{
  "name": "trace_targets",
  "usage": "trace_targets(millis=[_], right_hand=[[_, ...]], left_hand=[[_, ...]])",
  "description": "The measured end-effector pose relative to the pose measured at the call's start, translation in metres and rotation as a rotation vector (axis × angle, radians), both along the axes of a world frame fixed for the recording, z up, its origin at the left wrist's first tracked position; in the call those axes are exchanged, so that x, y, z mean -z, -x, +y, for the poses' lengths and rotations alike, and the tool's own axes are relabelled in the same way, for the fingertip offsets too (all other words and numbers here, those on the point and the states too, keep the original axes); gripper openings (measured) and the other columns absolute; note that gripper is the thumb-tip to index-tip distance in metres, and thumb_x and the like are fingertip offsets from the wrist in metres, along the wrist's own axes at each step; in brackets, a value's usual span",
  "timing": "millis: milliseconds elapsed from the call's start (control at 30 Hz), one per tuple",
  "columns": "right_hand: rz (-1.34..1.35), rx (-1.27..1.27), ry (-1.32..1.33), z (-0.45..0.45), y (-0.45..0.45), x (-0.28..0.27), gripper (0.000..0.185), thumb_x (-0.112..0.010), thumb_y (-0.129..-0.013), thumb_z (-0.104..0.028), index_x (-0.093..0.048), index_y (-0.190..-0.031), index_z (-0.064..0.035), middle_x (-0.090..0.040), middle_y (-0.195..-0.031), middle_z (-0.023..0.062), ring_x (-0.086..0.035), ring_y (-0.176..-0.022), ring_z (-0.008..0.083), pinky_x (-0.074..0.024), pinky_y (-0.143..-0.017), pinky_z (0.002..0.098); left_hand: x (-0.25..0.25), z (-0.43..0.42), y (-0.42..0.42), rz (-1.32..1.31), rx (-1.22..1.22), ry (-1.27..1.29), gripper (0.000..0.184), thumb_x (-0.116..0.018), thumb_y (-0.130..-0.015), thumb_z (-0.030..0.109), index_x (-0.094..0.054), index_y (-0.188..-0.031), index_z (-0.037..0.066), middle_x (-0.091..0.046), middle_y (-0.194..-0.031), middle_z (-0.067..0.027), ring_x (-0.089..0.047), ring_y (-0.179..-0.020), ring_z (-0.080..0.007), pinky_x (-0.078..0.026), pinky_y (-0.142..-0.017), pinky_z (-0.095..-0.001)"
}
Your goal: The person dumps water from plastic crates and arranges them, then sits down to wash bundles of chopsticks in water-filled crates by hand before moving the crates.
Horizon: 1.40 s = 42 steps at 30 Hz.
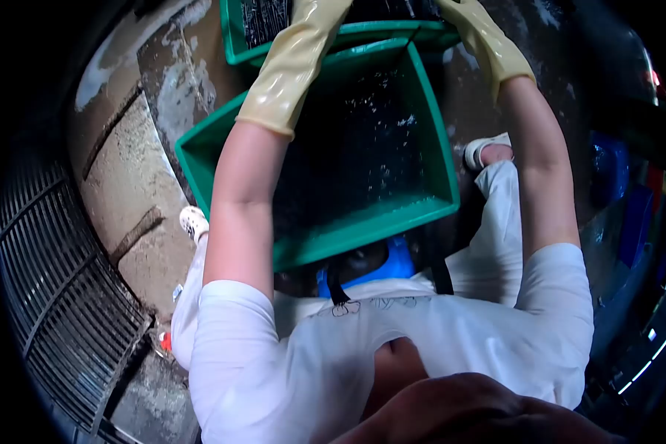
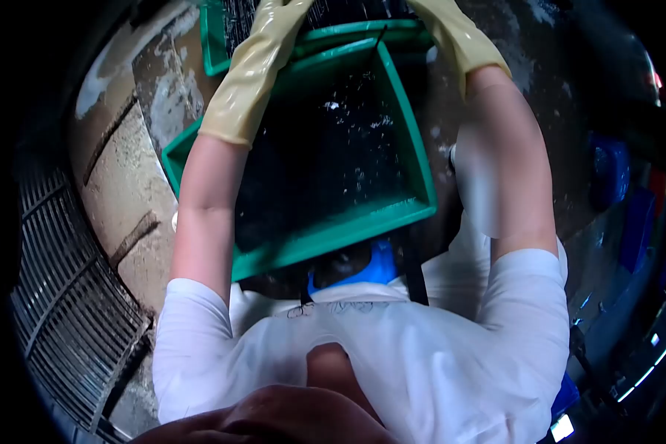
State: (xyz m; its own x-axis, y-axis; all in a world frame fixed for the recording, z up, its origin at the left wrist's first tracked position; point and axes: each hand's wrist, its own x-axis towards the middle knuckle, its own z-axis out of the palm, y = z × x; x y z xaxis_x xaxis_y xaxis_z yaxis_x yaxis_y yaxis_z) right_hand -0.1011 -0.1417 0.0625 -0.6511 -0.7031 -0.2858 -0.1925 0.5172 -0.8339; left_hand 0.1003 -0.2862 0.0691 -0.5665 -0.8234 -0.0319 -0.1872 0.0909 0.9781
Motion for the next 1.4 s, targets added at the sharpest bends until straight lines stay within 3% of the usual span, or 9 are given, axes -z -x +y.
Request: trace_targets(millis=[100, 167, 300, 567, 633, 767, 867, 1000, 1400], right_hand=[[0.232, -0.146, 0.254, 0.026, -0.01, 0.065, 0.043, -0.076, -0.086, -0.02, -0.061, -0.121, -0.0002, -0.068, -0.116, 0.0149, -0.065, -0.109, 0.0262, -0.0509, -0.096, 0.0404], [1.074, -0.367, 0.501, 0.047, -0.053, 0.047, 0.048, -0.079, -0.079, -0.014, -0.061, -0.121, 0.0008, -0.066, -0.12, 0.0196, -0.063, -0.114, 0.036, -0.0493, -0.101, 0.0428], [1.294, -0.727, 0.157, 0.041, -0.093, 0.007, 0.077, -0.079, -0.072, -0.028, -0.05, -0.139, -0.0017, -0.05, -0.143, 0.0237, -0.045, -0.136, 0.0382, -0.0329, -0.115, 0.0463], [1.071, -0.714, 0.277, 0.026, -0.138, 0.054, 0.059, -0.072, -0.085, -0.033, -0.054, -0.133, -0.0046, -0.058, -0.132, 0.0181, -0.055, -0.122, 0.038, -0.0426, -0.106, 0.0423], [0.942, -0.656, 0.45, 0.036, -0.154, 0.092, 0.056, -0.074, -0.088, -0.036, -0.055, -0.126, -0.0003, -0.068, -0.109, 0.0214, -0.068, -0.094, 0.0319, -0.0553, -0.075, 0.0395], [0.941, -0.426, -0.007, 0.072, -0.19, 0.133, 0.064, -0.072, -0.087, -0.041, -0.05, -0.136, -0.006, -0.063, -0.122, 0.0246, -0.061, -0.109, 0.0462, -0.0513, -0.09, 0.0488], [0.407, -0.44, -0.473, 0.07, -0.186, 0.165, 0.056, -0.059, -0.094, -0.045, -0.056, -0.13, -0.003, -0.059, -0.13, 0.0219, -0.06, -0.114, 0.0417, -0.0504, -0.096, 0.0443], [0.359, -0.372, -0.609, 0.107, -0.207, 0.168, 0.056, -0.049, -0.098, -0.047, -0.056, -0.136, -0.0062, -0.055, -0.14, 0.0189, -0.054, -0.127, 0.0353, -0.0441, -0.104, 0.0475], [-0.614, -0.225, -0.399, 0.108, -0.268, 0.149, 0.059, -0.046, -0.1, -0.047, -0.05, -0.143, -0.0073, -0.054, -0.144, 0.0121, -0.051, -0.132, 0.0243, -0.0364, -0.113, 0.0376]], left_hand=[[0.044, 0.019, -0.069, 0.035, 0.015, 0.24, 0.03, -0.067, -0.094, 0.014, -0.068, -0.12, 0.0, -0.072, -0.105, -0.0102, -0.067, -0.096, -0.0166, -0.053, -0.087, -0.0304], [0.062, 0.056, -0.114, 0.135, -0.178, 0.345, 0.022, -0.068, -0.092, 0.011, -0.072, -0.11, -0.002, -0.073, -0.094, -0.0099, -0.066, -0.093, -0.0151, -0.051, -0.085, -0.0286], [0.092, 0.139, -0.194, -0.195, -0.38, 0.259, 0.032, -0.073, -0.089, 0.015, -0.068, -0.116, -0.003, -0.071, -0.109, -0.018, -0.067, -0.097, -0.0257, -0.052, -0.09, -0.0351], [0.136, 0.184, -0.226, -1.04, -0.485, -0.451, 0.081, -0.08, -0.075, 0.049, -0.054, -0.13, -0.005, -0.055, -0.136, -0.0254, -0.056, -0.123, -0.0365, -0.046, -0.104, -0.0417], [0.171, 0.187, -0.238, -1.107, -0.361, -0.301, 0.102, -0.086, -0.068, 0.051, -0.042, -0.144, -0.002, -0.052, -0.142, -0.0237, -0.052, -0.13, -0.0363, -0.043, -0.109, -0.0399], [0.139, 0.172, -0.237, -1.025, -0.214, -0.715, 0.116, -0.084, -0.066, 0.061, -0.034, -0.151, 0.001, -0.041, -0.152, -0.0222, -0.038, -0.143, -0.0309, -0.034, -0.116, -0.0393], [0.127, 0.181, -0.24, -1.006, -0.146, -0.598, 0.1, -0.075, -0.079, 0.057, -0.032, -0.154, 0.008, -0.037, -0.156, -0.018, -0.032, -0.146, -0.0273, -0.032, -0.116, -0.0382], [0.139, 0.173, -0.234, -0.824, -0.08, -0.653, 0.095, -0.072, -0.082, 0.055, -0.032, -0.154, 0.008, -0.037, -0.156, -0.0172, -0.032, -0.146, -0.0268, -0.031, -0.117, -0.0384], [0.161, 0.157, -0.233, -0.251, 0.254, -1.075, 0.079, -0.061, -0.092, 0.049, -0.033, -0.154, 0.01, -0.036, -0.157, -0.0148, -0.031, -0.146, -0.0256, -0.03, -0.118, -0.0388]])
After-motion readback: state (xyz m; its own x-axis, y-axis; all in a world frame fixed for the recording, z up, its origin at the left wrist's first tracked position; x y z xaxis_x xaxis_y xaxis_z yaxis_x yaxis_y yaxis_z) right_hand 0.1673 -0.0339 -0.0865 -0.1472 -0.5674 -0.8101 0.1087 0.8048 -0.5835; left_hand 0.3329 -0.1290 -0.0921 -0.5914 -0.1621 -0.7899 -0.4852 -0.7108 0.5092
